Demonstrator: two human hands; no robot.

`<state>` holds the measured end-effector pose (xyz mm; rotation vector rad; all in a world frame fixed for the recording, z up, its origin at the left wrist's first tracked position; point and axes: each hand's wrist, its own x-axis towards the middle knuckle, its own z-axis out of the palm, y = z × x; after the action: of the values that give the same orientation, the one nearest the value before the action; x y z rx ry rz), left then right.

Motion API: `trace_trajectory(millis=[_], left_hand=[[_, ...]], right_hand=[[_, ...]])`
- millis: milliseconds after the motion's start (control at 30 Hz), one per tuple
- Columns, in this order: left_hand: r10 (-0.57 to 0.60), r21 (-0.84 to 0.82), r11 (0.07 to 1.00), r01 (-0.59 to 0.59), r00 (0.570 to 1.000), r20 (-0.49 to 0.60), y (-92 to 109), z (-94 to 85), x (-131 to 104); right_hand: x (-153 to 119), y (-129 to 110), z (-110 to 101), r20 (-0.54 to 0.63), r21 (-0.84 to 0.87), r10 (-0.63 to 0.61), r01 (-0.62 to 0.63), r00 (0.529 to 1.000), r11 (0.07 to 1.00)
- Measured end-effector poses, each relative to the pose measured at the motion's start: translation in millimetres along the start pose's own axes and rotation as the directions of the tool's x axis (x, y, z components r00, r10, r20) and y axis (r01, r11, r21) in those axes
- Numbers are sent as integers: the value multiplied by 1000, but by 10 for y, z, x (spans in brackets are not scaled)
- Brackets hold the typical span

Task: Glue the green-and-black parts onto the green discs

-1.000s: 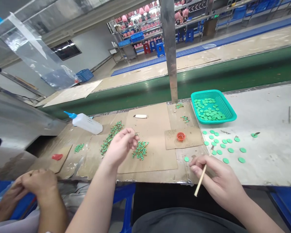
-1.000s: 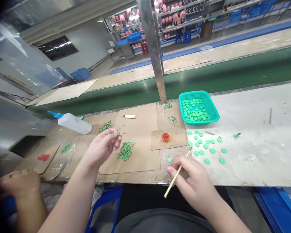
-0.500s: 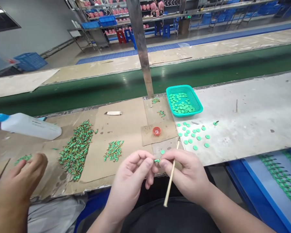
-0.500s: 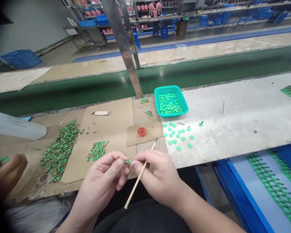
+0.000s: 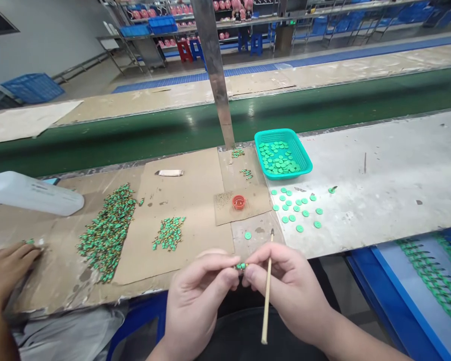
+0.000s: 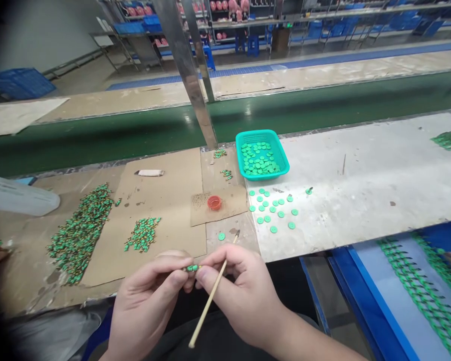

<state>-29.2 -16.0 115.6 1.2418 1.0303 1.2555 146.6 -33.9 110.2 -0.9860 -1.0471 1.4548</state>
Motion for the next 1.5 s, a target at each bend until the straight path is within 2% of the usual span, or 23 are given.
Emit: trace_trajectory(millis=[33, 100, 200, 300, 400, 467, 533, 667, 767, 867, 1033, 1500], left_hand=[[7, -8, 1000, -7, 1000, 22, -37, -20, -27], [10, 8, 1000, -10, 999, 40, -116, -78, -64], [27, 110, 994, -23, 999, -37, -224, -194, -32], [10, 239, 971, 15, 994, -105, -307, -268, 106], [-71, 306, 948, 91, 995, -76, -378, -224, 269], [-115, 324, 937, 129, 991, -62, -434, -146, 337], [-111, 368, 920, 132, 991, -76, -501, -70, 355], [-14, 520, 851, 70, 994, -110, -629, -2, 286], [53, 606, 795, 20, 993, -103, -673, 13, 230], [57, 642, 765, 49, 988, -143, -672, 50, 216], [15, 639, 758, 127, 977, -212, -639, 135, 255], [85, 708, 705, 48, 985, -151, -639, 126, 263]], right_hand=[[-24, 28, 4, 26, 60, 33, -35, 999, 998], [-67, 85, -48, 56, 54, 45, -48, 997, 997], [-82, 132, -279, 73, -200, -31, 45, 997, 979], [15, 121, -574, 109, -490, -137, 173, 985, 855], [201, 106, -757, 145, -651, -238, 273, 960, 708], [325, 117, -794, 151, -666, -304, 324, 941, 672], [418, 141, -794, 136, -641, -359, 358, 923, 679], [495, 183, -798, 127, -630, -356, 353, 926, 692], [494, 212, -841, 180, -668, -354, 378, 918, 641], [477, 252, -888, 209, -675, -381, 414, 901, 610], [454, 291, -923, 190, -672, -373, 398, 908, 625], [436, 309, -931, 182, -690, -372, 388, 910, 611]])
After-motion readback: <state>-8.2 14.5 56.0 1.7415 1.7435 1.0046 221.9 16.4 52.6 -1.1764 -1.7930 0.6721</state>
